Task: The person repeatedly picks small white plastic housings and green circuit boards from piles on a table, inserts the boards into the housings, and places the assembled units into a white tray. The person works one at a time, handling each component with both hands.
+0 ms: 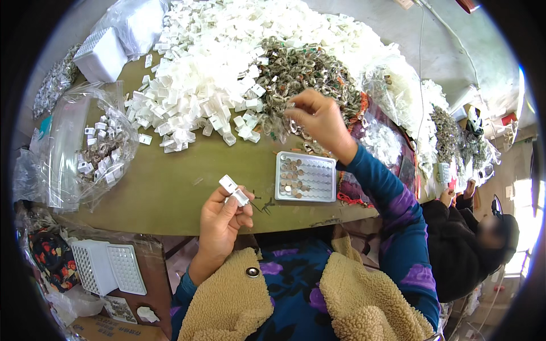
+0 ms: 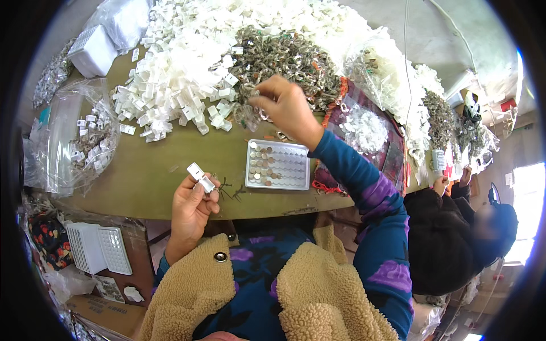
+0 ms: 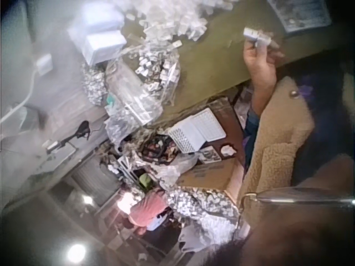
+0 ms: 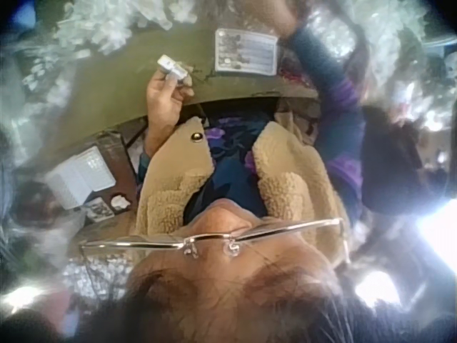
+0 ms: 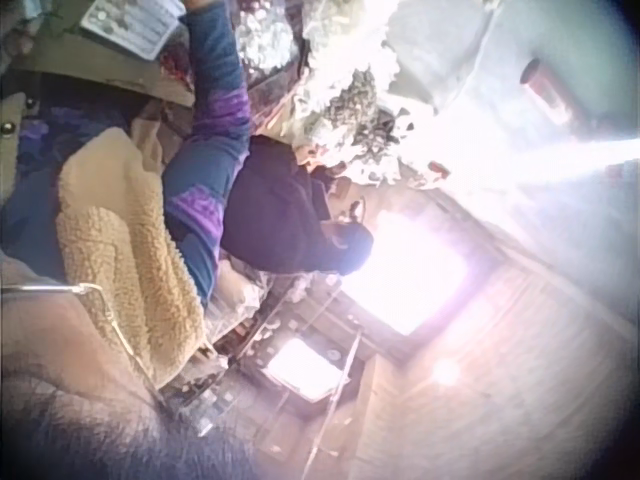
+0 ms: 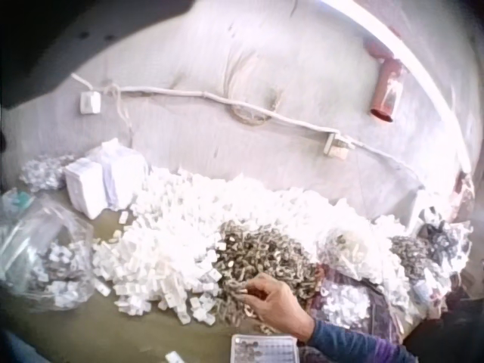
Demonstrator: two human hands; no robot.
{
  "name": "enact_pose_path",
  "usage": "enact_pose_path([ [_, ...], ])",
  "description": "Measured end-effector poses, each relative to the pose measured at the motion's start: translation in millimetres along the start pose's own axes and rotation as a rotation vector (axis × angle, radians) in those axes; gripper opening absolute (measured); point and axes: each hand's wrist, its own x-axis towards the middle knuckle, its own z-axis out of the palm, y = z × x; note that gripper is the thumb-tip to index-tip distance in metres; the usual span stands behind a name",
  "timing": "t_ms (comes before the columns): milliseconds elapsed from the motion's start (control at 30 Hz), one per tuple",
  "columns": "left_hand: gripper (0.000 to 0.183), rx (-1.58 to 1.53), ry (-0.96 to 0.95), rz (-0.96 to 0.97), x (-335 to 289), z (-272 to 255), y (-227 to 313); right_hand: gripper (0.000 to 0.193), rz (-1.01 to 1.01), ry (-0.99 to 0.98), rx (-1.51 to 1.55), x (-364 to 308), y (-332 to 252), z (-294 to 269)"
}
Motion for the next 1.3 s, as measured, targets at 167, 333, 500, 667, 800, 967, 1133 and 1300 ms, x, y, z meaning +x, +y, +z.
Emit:
enact_pose_path([
  [167, 0.026, -0.054, 0.009, 0.027, -3, -1, -3, 0.021, 0.129, 0.154, 0.42, 28, -5, -33],
  [333, 0.025, -0.045, 0.019, 0.042, -7, -1, -5, 0.013, 0.061, 0.213, 0.859, 48, -14, -52],
  [500, 0.024, -0.041, 0.016, 0.062, -13, 0, -3, 0.017, 0.031, 0.026, 0.984, -12, -58, -37],
  [667, 0.022, -0.021, -0.013, 0.007, -18, 7, -8, 0.038, 0.418, -0.464, 0.617, -120, -105, 13],
  [800, 0.025, 0.005, -0.056, -0.023, -25, 13, -17, 0.056, 0.391, -0.42, 0.587, -147, -100, 35],
  [967, 0.026, 0.098, -0.046, 0.012, -29, 19, -21, 0.054, 0.515, -0.338, 0.697, -163, -86, 37],
  [1133, 0.026, 0.234, -0.012, 0.076, -29, 26, -25, 0.006, 0.154, -0.052, 0.4, -172, -77, 39],
  [1300, 0.027, 0.376, -0.035, 0.224, -31, 33, -32, 0.005, 0.518, -0.116, 0.773, -179, -75, 26],
])
